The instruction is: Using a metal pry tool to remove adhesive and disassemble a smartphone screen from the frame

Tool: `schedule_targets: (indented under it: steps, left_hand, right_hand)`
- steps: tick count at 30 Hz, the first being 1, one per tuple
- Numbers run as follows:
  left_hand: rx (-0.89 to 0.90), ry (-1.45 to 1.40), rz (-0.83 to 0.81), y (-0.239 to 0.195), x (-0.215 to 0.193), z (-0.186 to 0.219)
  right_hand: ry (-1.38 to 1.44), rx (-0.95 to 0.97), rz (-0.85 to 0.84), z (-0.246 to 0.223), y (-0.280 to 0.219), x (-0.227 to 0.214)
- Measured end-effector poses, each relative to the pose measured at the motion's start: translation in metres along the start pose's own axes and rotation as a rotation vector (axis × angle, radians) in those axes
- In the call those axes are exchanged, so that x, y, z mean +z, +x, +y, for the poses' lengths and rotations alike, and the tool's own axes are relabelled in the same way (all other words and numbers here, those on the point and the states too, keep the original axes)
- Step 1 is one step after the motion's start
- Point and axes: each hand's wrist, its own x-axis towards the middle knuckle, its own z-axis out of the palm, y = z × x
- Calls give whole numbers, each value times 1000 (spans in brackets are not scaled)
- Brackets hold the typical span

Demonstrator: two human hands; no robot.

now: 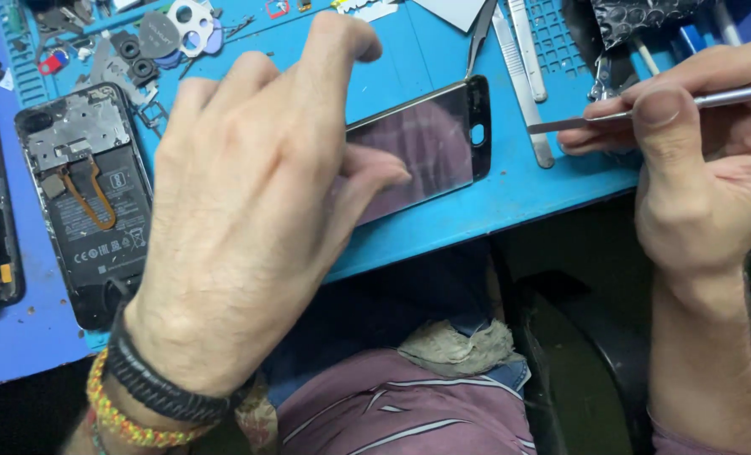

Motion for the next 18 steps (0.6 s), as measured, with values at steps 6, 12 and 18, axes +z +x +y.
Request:
schedule_targets:
  steps: [6, 12, 18]
  left_hand:
    - [-4, -76, -4, -6, -7, -7]
    - [-21, -147, -10, -16, -8, -9]
    - [-50, -281, 40, -23, -23, -14]
  right_hand:
    - [26, 41, 24, 4, -3, 1]
    - [-17, 10, -20, 6, -3, -1]
    - [-26, 44, -14, 8, -7, -1]
